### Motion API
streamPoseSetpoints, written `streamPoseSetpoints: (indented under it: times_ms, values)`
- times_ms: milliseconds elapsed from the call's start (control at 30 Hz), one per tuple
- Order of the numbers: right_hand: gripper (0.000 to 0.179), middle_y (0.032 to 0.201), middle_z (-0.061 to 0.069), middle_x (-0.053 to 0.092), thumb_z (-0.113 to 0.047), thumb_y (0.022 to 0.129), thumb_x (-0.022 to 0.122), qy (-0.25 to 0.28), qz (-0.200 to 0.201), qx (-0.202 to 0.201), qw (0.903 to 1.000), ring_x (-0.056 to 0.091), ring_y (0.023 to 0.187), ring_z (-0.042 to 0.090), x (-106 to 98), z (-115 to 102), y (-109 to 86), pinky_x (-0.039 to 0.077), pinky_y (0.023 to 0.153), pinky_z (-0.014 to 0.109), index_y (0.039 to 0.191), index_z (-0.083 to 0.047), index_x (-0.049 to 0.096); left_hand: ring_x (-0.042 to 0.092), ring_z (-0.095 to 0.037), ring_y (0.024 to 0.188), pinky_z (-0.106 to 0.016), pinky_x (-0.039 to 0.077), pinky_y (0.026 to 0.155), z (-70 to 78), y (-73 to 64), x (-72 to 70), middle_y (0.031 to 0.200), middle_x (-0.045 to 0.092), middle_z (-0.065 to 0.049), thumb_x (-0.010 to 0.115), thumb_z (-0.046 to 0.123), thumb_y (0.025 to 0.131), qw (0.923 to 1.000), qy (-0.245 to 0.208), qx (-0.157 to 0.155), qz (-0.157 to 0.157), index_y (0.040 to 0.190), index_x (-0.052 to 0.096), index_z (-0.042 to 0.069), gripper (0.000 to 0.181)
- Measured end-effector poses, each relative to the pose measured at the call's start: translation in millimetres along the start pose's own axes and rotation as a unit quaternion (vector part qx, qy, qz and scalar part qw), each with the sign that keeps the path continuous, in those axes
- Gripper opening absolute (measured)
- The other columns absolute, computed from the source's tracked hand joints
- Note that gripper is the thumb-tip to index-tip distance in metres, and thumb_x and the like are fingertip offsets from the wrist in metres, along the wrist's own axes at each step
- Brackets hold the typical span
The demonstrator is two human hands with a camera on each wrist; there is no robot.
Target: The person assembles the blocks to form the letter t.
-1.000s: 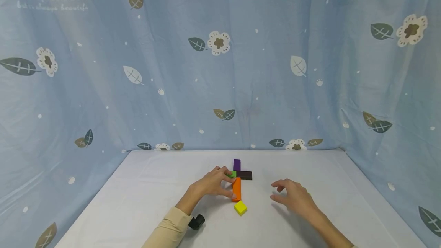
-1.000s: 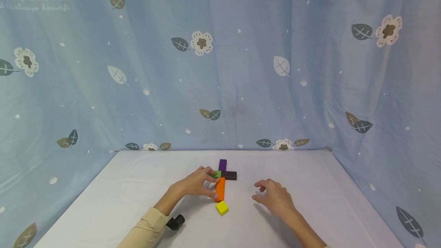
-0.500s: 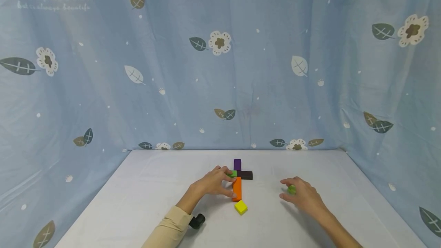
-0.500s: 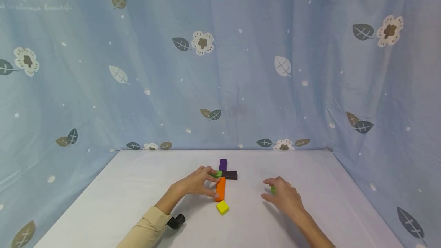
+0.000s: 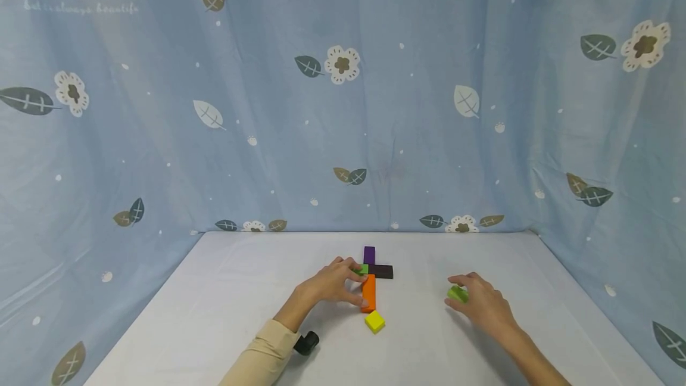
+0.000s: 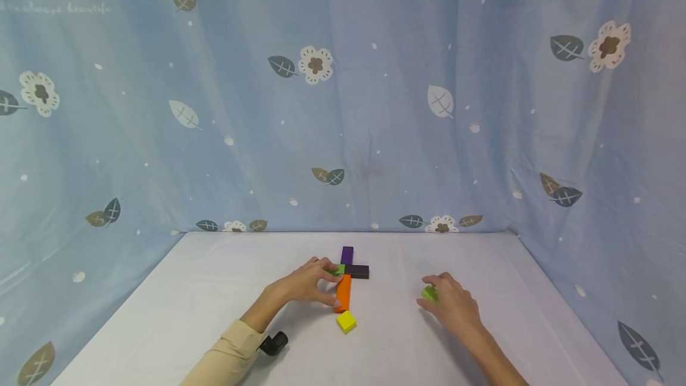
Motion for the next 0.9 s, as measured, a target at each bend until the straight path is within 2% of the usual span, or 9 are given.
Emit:
streamPoseSetpoints:
  times_ms: [267, 467, 667, 900]
  values:
    - [0.047, 0.112, 0.018, 0.066, -0.03, 0.081, 0.079, -0.011, 0.004, 0.009, 0.9999, 0.066, 0.096, 0.037, -6, 8, 0.3, 0.054, 0.065, 0.047, 0.119, -0.006, 0.068, 0.047, -0.02, 0.121, -0.048, 0.046, 0.1, 1.4, 0.0, -0.3, 0.137, 0.056, 0.001, 0.079, 0.053, 0.076, 1.0, 0.003, 0.001, 0.001, 0.129, 0.066, 0.022, 0.063]
    - [0.043, 0.107, 0.014, 0.067, -0.025, 0.083, 0.076, 0.001, -0.015, 0.021, 0.9997, 0.066, 0.091, 0.033, -4, 14, 0.8, 0.052, 0.06, 0.041, 0.119, -0.003, 0.068, 0.047, -0.021, 0.121, -0.048, 0.046, 0.099, 2.4, -0.4, -0.2, 0.136, 0.056, 0.0, 0.078, 0.053, 0.077, 0.9999, 0.008, 0.006, -0.002, 0.13, 0.065, 0.021, 0.063]
    - [0.04, 0.102, 0.011, 0.068, -0.021, 0.084, 0.075, -0.002, -0.035, 0.04, 0.9986, 0.066, 0.091, 0.03, 0, 18, 3.2, 0.052, 0.065, 0.045, 0.118, -0.001, 0.068, 0.047, -0.022, 0.121, -0.052, 0.046, 0.1, 2.6, -0.8, -0.7, 0.136, 0.057, 0.0, 0.078, 0.053, 0.076, 1.0, 0.006, 0.008, 0.0, 0.129, 0.066, 0.021, 0.063]
    - [0.039, 0.104, 0.014, 0.069, -0.021, 0.084, 0.076, -0.004, -0.042, 0.046, 0.9981, 0.066, 0.092, 0.033, 1, 19, 3.3, 0.053, 0.066, 0.047, 0.117, 0.0, 0.068, 0.047, -0.021, 0.121, -0.054, 0.044, 0.102, 3.0, -1.3, -1.7, 0.136, 0.056, 0.0, 0.079, 0.052, 0.076, 1.0, 0.0, 0.003, 0.0, 0.129, 0.065, 0.02, 0.064]
Point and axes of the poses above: each hand's wrist, its own y-axis towards the middle knuckle, its own x-axis out of the palm, z = x × y, the point moved 7 cm from there along y, towards the middle knuckle
